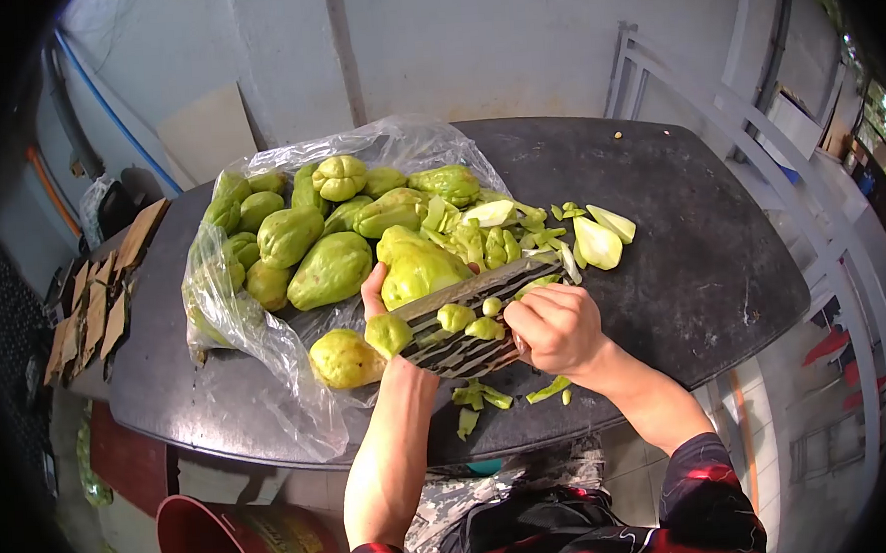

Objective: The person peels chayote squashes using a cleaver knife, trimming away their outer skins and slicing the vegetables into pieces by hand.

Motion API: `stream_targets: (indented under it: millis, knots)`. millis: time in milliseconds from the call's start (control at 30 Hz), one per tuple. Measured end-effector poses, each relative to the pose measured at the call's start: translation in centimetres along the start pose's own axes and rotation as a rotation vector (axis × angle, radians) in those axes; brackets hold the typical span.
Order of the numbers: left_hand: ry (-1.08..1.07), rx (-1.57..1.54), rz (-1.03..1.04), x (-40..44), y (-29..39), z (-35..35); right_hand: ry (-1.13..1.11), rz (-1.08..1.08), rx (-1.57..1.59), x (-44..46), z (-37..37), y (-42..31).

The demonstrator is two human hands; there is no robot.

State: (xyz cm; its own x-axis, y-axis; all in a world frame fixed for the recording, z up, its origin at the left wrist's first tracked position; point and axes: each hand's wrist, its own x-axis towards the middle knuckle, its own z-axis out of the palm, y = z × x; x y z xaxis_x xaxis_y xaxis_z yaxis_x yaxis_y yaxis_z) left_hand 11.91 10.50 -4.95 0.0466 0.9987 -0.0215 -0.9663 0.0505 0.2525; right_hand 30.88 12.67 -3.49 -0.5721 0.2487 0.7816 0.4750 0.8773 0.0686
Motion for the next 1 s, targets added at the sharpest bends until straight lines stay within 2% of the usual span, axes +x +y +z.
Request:
stream_targets:
  millis: [100,167,233,333,433,500,567,700,767,900,1000]
  knots:
    - [-0.015,0.045,0.036,0.1,0.0,-0.1,0.003,-0.01,0.008,-0.2,-0.2,0.1]
    - [0.048,0.211,0.151,0.3,0.0,-0.2,0.024,0.064,0.028,-0.7,0.9,1.1]
    - [0.114,0.182,0.193,0.4,-0.3,0.5,-0.048,0.132,0.073,-0.8,0.3,2.3]
    - [0.073,0.219,0.184,0.6,-0.1,0.3,-0.007,0.109,0.055,-1.1,0.7,2.8]
    - [0.113,0.224,0.188,0.3,0.2,0.0,-0.038,0.225,0.066,-1.6,1.1,3.7]
    - [0.012,0.325,0.122,-0.1,0.1,0.5,-0.124,0.285,0.042,-1.6,0.5,4.4]
    - [-0.025,0.343,0.112,0.3,0.2,0.3,-0.12,0.22,0.107,-1.4,-0.3,3.8]
    - [0.097,0.226,0.053,1.0,0.8,-1.4,-0.056,0.068,0.166,-0.7,-0.3,1.4]
    - [-0.009,0.254,0.035,0.6,0.7,-1.1,-0.046,0.052,0.157,-0.5,-0.4,0.7]
    - [-0.014,0.197,0.022,0.9,0.5,-1.5,-0.045,0.116,0.116,-0.7,0.7,2.0]
    - [-0.022,0.286,0.026,1.1,0.3,-1.6,-0.078,0.214,0.054,-1.2,1.4,3.4]
